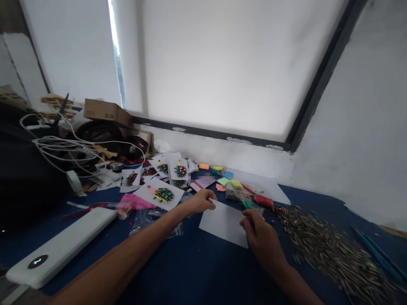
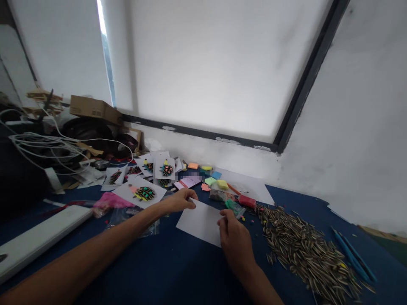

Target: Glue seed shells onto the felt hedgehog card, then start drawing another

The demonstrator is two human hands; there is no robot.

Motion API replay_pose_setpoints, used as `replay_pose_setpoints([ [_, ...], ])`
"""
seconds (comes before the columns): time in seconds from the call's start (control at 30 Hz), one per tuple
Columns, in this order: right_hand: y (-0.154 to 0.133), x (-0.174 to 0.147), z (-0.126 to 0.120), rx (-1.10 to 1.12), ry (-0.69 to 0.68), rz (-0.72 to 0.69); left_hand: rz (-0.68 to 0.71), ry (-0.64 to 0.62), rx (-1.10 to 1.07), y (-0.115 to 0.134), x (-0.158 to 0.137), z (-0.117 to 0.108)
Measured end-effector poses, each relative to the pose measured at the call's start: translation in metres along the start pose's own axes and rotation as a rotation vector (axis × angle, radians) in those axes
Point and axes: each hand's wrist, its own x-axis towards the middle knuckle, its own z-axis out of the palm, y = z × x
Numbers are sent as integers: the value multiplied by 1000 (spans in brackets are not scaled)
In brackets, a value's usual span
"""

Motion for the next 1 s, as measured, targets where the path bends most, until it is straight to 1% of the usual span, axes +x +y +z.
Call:
replay_pose_setpoints([
  [0.1, 0, -4, 4, -114, -22, -133, 20, 1, 69, 6, -7, 6],
  [0.17, -3, -8, 8, -202, -81, -203, 52, 7, 172, 14, -13, 8],
  [0.2, -6, -10, 10, -246, -125, -227, 107, 21, 367, 19, -16, 8],
  [0.23, -8, -12, 12, -288, -177, -242, 185, 74, 544, 22, -19, 10],
  [0.27, -11, -14, 13, -327, -230, -248, 260, 110, 670, 25, -22, 11],
  [0.33, -16, -17, 16, -387, -318, -220, 351, 72, 772, 26, -28, 18],
  [0.43, -19, -16, 17, -424, -388, -180, 407, -106, 803, 19, -39, 35],
  [0.47, -18, -14, 16, -426, -393, -176, 410, -139, 823, 16, -43, 41],
  [0.57, -15, -7, 4, -440, -349, -143, 384, -159, 852, 9, -53, 52],
  [0.67, -15, 2, -20, -520, -270, -84, 339, -184, 823, 10, -59, 53],
  [0.7, -15, 5, -29, -562, -272, -33, 327, -187, 814, 12, -59, 52],
  [0.77, -13, 8, -46, -647, -333, 131, 303, -198, 803, 17, -60, 51],
  [0.8, -12, 8, -52, -693, -369, 195, 293, -210, 799, 20, -61, 50],
  [0.83, -10, 8, -57, -734, -412, 231, 285, -218, 793, 22, -62, 50],
  [0.93, -4, 6, -62, -769, -520, 248, 261, -212, 774, 25, -64, 52],
  [1.0, -1, 4, -60, -752, -550, 233, 244, -198, 767, 25, -65, 55],
])
